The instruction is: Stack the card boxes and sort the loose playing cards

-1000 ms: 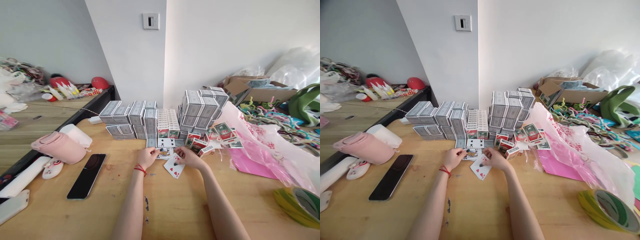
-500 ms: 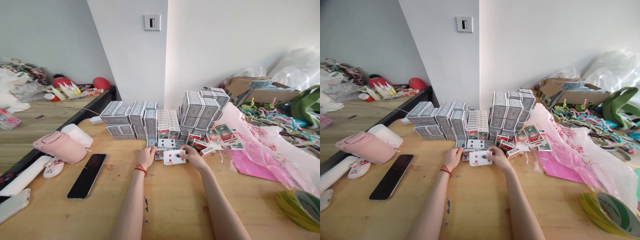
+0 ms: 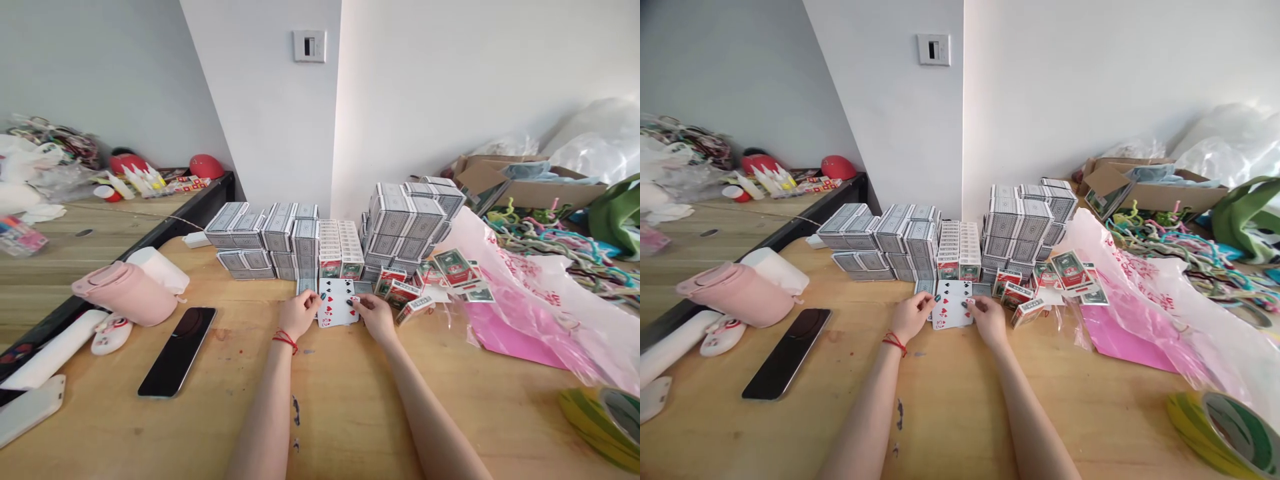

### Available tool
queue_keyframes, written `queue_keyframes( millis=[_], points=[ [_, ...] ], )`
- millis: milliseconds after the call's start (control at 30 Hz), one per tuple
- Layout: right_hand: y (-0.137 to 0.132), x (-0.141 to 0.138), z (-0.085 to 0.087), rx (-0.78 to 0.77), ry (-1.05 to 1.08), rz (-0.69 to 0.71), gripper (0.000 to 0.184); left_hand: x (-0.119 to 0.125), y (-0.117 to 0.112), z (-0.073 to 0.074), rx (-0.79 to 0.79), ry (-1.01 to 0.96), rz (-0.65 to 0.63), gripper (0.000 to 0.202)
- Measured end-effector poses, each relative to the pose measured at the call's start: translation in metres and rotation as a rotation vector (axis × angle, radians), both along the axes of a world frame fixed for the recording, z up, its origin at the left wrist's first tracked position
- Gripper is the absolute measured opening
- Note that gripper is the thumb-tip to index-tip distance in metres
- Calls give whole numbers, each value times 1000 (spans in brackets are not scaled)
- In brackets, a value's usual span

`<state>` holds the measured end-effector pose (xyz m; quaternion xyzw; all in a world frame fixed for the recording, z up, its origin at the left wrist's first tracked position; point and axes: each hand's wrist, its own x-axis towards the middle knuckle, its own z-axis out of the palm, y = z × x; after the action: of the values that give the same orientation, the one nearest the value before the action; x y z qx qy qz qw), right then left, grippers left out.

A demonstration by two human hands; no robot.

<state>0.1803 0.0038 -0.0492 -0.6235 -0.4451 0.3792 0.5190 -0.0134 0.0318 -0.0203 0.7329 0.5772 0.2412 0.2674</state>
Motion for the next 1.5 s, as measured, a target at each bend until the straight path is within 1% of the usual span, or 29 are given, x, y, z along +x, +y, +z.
queue_keyframes(
  millis=[100,200,267,333,400,533,667,833,867,1033,1200,1267,1333,1433,1500],
  points=[
    [0,0,-1,-23,45,-33,36,1,-3,0,43,-52,-44,33],
    [0,-1,-2,-57,82,-26,35,5,-6,2,144,-38,-116,47],
    [-1,-1,-2,-53,96,-23,35,10,-9,4,214,-2,-176,53],
    [-1,0,-1,-27,122,-34,35,13,-10,5,258,32,-244,54],
    [0,2,0,5,171,-62,34,15,-11,5,268,66,-291,51],
    [1,6,0,51,316,-130,31,14,-10,1,260,101,-309,41],
    [1,8,0,60,389,-134,32,11,-9,0,291,85,-296,32],
    [1,8,-1,58,438,-138,33,14,-9,-1,360,64,-272,50],
    [1,8,-2,55,439,-140,33,15,-9,-2,365,75,-274,48],
    [3,9,-5,49,443,-147,31,15,-7,-8,357,99,-302,20],
    [3,10,-7,54,434,-151,31,13,-6,-10,372,24,-329,11],
    [3,11,-6,62,436,-137,32,13,-6,-9,373,-9,-330,10],
    [1,10,-3,87,451,-93,33,14,-7,-6,376,-49,-314,14],
    [-3,6,2,105,433,57,35,15,-6,-2,381,-153,-241,23],
    [-6,1,4,89,357,169,34,15,-5,-2,343,-247,-170,23]
  ],
)
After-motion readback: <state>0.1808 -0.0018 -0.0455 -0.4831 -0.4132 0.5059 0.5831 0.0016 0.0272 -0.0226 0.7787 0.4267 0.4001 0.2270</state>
